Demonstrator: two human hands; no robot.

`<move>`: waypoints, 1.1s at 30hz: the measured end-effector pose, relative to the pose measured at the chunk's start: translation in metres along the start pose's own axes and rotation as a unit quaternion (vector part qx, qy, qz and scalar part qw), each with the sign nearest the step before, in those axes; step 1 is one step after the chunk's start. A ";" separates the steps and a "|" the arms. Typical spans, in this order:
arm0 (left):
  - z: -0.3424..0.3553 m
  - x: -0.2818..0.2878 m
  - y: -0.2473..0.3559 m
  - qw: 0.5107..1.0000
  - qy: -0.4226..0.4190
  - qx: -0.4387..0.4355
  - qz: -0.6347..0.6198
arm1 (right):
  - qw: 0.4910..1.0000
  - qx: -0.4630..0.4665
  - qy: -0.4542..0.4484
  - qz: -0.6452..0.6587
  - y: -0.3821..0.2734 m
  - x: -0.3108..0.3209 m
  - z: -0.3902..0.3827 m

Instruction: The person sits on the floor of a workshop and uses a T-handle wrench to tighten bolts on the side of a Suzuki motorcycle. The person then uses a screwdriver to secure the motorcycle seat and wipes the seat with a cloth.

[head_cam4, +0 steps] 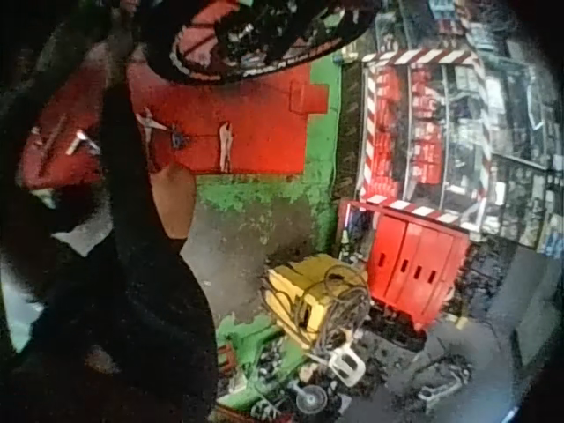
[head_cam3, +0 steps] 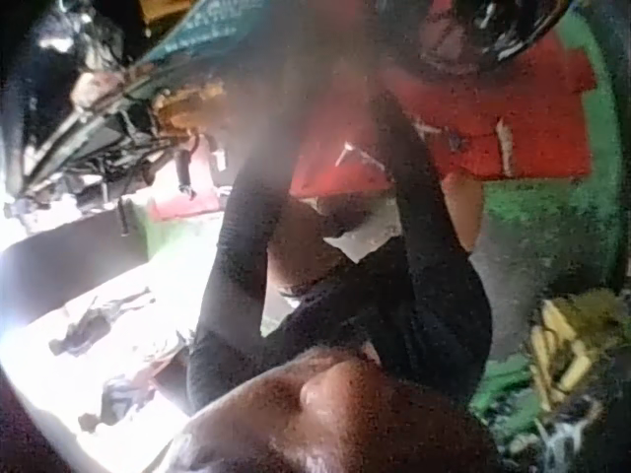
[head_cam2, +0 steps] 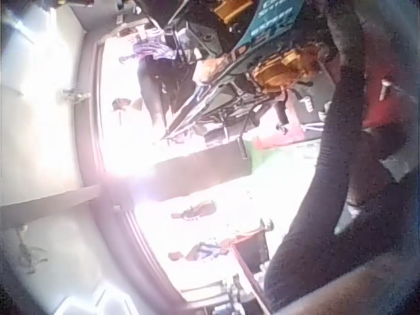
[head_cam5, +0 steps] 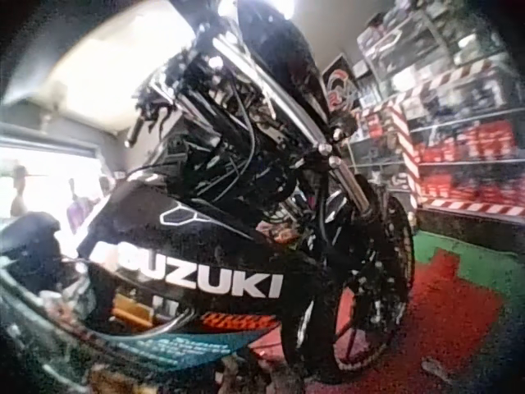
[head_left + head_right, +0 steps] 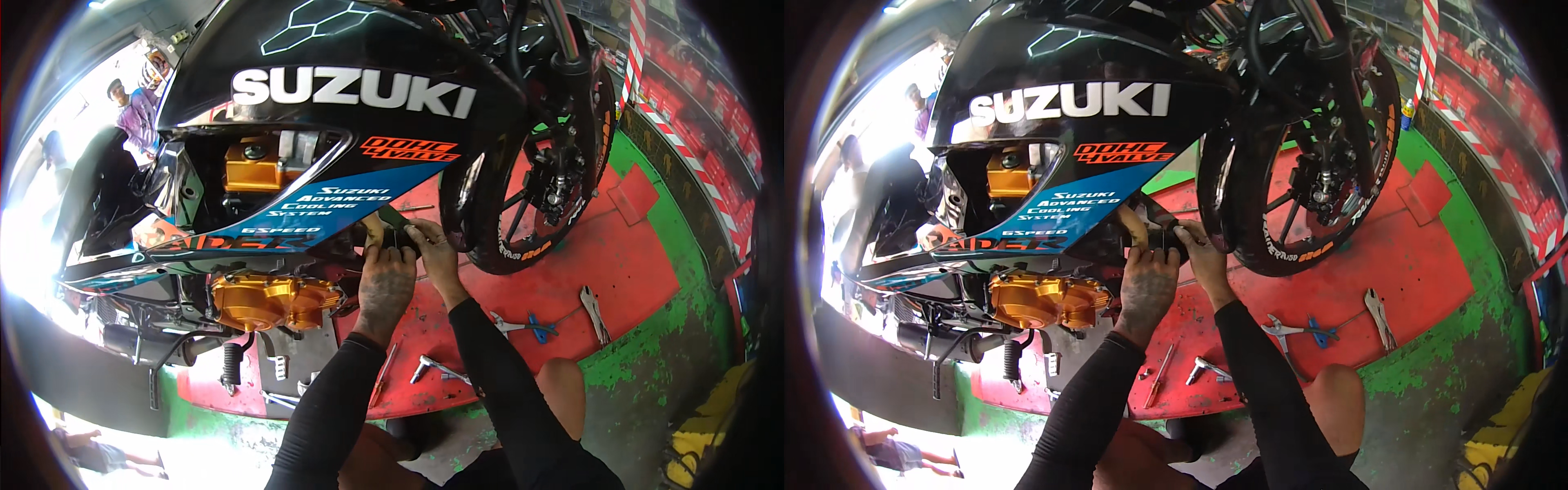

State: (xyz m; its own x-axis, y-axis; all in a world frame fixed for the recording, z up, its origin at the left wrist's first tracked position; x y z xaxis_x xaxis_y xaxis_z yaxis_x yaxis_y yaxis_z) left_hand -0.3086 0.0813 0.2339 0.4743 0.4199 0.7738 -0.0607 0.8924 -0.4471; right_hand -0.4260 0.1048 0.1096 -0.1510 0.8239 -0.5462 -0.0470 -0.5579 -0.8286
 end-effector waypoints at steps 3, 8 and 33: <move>0.003 0.003 0.002 1.000 0.014 0.001 -0.006 | 1.000 -0.006 -0.018 -0.017 0.010 0.002 0.014; 0.002 0.002 0.003 1.000 0.018 -0.005 -0.011 | 0.999 -0.038 -0.012 -0.022 0.030 0.005 0.027; -0.001 0.001 0.001 0.998 0.056 -0.027 -0.011 | 0.982 0.084 -0.154 -0.068 -0.013 -0.011 0.019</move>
State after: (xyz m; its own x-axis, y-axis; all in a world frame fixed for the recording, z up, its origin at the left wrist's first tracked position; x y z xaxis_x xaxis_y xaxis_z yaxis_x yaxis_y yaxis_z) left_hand -0.3072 0.0826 0.2337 0.5704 0.3762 0.7302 -0.0023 0.8896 -0.4566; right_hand -0.4426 0.1007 0.1288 -0.4214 0.8376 -0.3476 -0.2466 -0.4747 -0.8449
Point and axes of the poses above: each hand's wrist, its own z-axis towards the middle knuckle, its own x-axis out of the back of the hand, y = z × x, the point moved 8 cm from there along z, towards the middle knuckle, and after that the axes turned 10 degrees about y, right-handed, at the moved point
